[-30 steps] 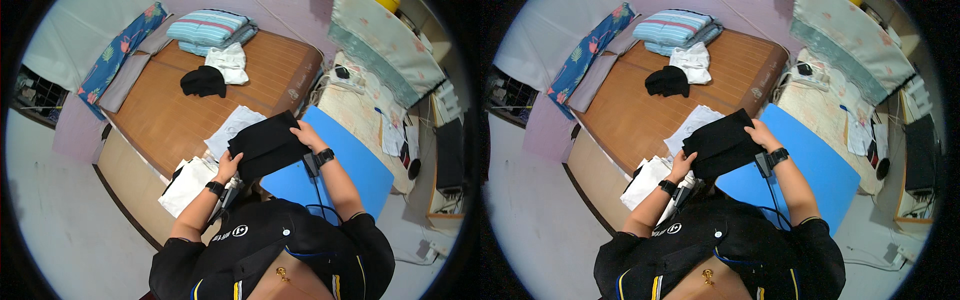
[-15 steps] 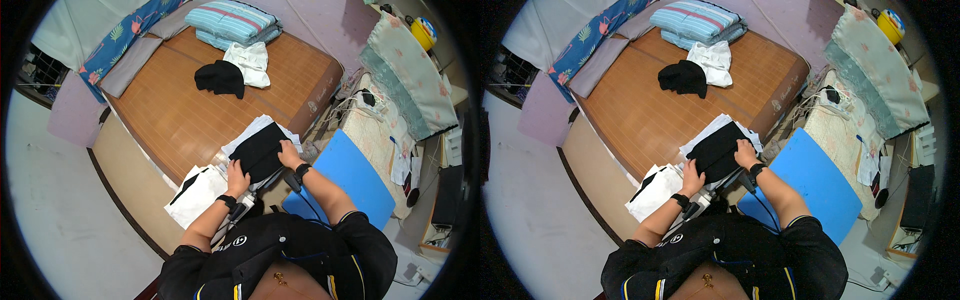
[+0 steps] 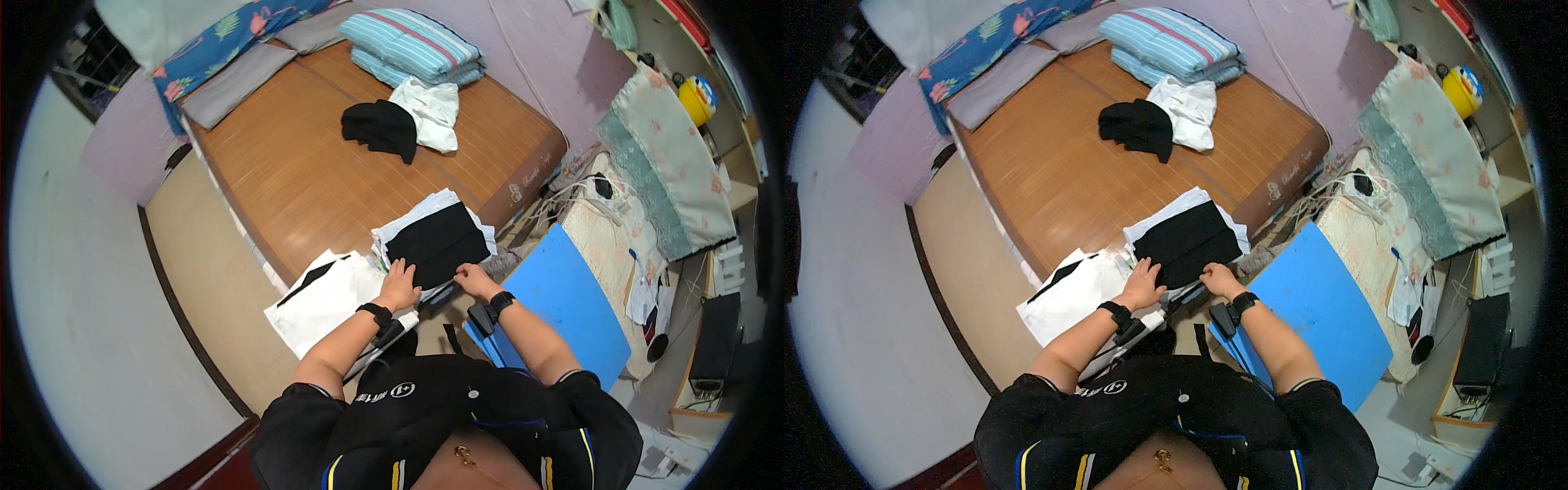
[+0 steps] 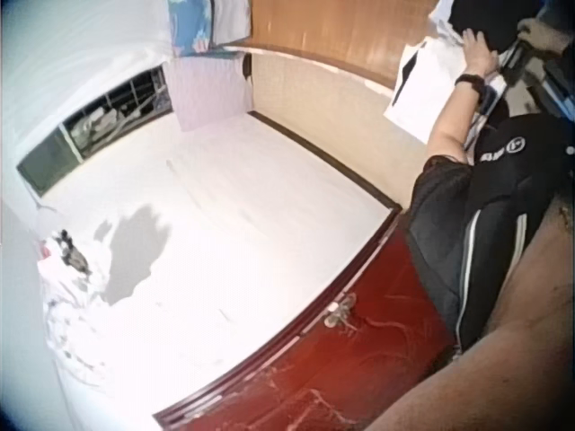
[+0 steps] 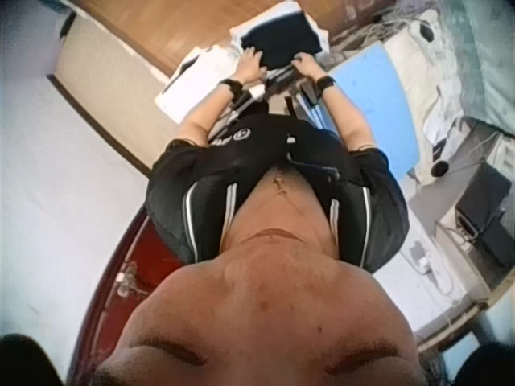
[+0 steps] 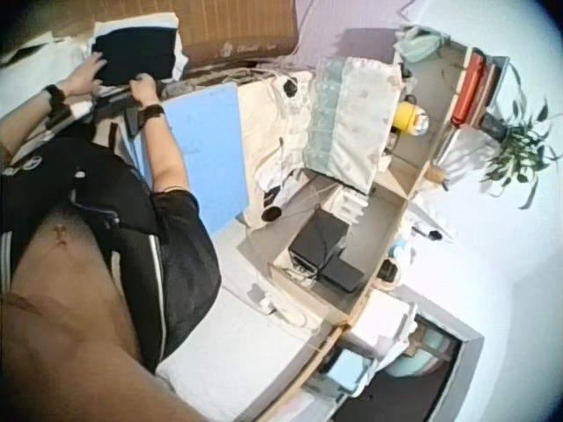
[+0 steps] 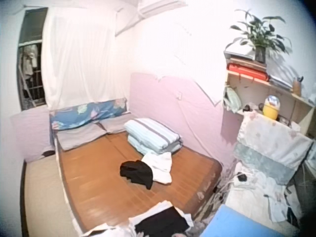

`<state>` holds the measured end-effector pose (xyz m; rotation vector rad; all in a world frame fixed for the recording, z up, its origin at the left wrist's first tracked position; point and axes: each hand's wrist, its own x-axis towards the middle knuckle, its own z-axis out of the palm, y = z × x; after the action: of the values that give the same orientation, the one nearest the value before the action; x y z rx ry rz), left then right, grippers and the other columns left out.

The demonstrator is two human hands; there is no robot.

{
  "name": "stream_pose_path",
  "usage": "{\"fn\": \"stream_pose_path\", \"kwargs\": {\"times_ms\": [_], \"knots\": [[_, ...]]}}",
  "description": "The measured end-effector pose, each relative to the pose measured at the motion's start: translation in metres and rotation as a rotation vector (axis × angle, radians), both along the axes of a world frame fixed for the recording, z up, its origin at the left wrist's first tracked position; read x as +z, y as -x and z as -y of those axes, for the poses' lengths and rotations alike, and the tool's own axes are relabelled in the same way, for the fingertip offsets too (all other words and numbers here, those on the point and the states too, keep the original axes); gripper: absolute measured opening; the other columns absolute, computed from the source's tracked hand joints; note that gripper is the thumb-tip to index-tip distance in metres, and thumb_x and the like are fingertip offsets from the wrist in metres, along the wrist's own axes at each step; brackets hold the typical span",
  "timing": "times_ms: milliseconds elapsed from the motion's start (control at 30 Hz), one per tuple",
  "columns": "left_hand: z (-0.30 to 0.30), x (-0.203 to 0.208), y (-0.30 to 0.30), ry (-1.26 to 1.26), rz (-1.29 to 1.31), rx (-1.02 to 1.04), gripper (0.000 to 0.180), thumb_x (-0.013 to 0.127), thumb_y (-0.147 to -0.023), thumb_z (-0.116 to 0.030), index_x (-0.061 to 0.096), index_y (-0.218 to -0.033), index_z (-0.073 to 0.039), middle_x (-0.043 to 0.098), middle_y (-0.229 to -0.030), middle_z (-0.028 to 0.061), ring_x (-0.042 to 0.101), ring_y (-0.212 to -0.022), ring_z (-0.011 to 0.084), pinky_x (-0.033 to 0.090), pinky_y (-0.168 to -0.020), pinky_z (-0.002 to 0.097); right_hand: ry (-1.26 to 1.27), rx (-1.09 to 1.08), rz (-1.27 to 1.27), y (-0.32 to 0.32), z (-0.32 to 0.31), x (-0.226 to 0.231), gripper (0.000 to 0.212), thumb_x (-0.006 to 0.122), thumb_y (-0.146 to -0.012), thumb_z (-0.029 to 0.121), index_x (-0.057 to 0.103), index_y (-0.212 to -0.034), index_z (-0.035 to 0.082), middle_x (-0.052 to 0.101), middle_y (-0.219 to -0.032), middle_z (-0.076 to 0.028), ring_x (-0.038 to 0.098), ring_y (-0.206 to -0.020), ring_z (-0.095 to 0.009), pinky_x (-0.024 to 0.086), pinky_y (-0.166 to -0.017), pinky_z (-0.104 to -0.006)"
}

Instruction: The person folds denim shorts, a white t-shirt, a white tank top, a pair of black leggings, and a pair of black shorts, placing each item on a stack.

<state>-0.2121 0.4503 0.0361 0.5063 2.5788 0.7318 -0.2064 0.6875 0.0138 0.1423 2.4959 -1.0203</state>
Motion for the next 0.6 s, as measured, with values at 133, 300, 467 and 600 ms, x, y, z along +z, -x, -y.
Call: {"fn": "stream_pose_path", "kwargs": {"times_ms": [133, 300, 467, 600], "knots": [[0.019, 0.013, -0.043, -0.046, -0.105, 0.053, 0.059, 0.059, -0.075, -0.029, 0.040, -0.123, -0.001, 0.030, -0.132, 0.0245, 0.026, -0.124, 0.0371, 0.026, -0.102, 0.0402, 0.194, 0.017, 0.008, -0.043, 0.016, 0.012, 0.019, 0.055, -0.081, 0.010, 0.056, -0.093, -0.004, 0.062, -0.078, -0.009, 0.060, -0.072, -0.016, 0.048, -0.065, -0.0288], [0.055, 0.030, -0.119, -0.012, -0.215, 0.093, 0.057, 0.060, -0.073, -0.027, 0.043, -0.120, 0.001, 0.033, -0.130, 0.0249, 0.029, -0.123, 0.0370, 0.026, -0.101, 0.0410, 0.368, -0.010, -0.166, -0.107, 0.061, 0.029, 0.022, 0.056, -0.080, 0.015, 0.058, -0.094, -0.002, 0.063, -0.080, -0.012, 0.061, -0.070, -0.019, 0.048, -0.064, -0.0301], [0.110, 0.053, -0.177, 0.048, -0.268, 0.191, 0.057, 0.059, -0.075, -0.025, 0.042, -0.121, 0.001, 0.030, -0.132, 0.0252, 0.025, -0.125, 0.0371, 0.024, -0.102, 0.0405, 0.425, 0.051, 0.040, -0.163, 0.113, 0.052, 0.017, 0.051, -0.085, 0.010, 0.055, -0.095, -0.003, 0.062, -0.085, -0.009, 0.061, -0.074, -0.015, 0.048, -0.065, -0.0270], [0.160, 0.057, -0.199, 0.105, -0.220, 0.293, 0.057, 0.059, -0.076, -0.027, 0.041, -0.123, 0.001, 0.029, -0.134, 0.0242, 0.024, -0.126, 0.0365, 0.023, -0.103, 0.0408, 0.483, 0.090, 0.027, -0.176, 0.148, 0.055, 0.017, 0.052, -0.084, 0.009, 0.055, -0.094, -0.004, 0.062, -0.084, -0.009, 0.061, -0.073, -0.015, 0.048, -0.065, -0.0266]]}}
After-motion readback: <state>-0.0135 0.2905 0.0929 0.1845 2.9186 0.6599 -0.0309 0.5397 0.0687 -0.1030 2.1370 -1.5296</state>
